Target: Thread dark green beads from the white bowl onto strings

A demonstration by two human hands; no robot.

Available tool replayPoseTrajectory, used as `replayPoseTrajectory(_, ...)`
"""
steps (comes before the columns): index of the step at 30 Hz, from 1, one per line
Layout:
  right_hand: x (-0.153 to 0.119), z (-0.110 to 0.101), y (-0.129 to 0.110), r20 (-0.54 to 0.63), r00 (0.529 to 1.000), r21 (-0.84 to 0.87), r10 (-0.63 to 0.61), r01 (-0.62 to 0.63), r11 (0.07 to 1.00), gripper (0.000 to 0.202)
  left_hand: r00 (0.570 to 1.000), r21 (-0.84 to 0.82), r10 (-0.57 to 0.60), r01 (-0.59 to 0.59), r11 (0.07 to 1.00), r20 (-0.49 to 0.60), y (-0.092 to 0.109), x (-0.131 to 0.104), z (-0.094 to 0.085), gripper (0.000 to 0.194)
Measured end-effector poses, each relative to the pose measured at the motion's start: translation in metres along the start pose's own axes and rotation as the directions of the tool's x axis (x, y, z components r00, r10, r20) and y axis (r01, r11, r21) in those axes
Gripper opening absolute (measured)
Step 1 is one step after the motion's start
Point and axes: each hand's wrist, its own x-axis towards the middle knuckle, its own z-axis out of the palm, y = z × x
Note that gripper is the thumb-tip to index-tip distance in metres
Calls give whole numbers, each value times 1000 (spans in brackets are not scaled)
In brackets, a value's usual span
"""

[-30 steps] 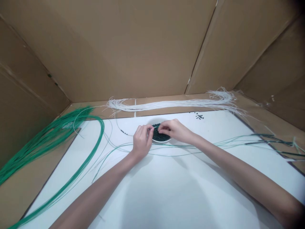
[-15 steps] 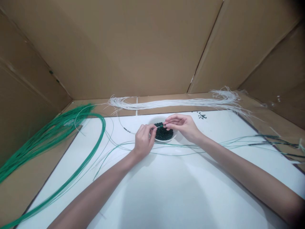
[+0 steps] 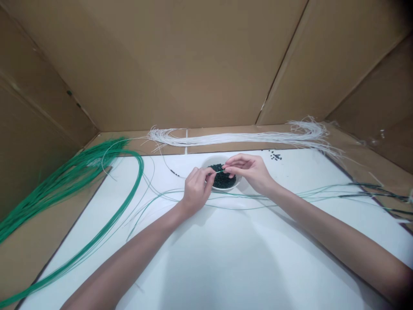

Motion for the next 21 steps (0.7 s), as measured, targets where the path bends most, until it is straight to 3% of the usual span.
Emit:
replayPoseTrajectory(15,2,-4,2,65,998,-46,13,-10,999,26,1000,4,3,-3,1000,6,-1,0,0,6)
replayPoseTrajectory(21,0,-1,-2,56,998,-82,-34,38,996,18,1000,-4,-8,8,1000,1,0,1,0,6)
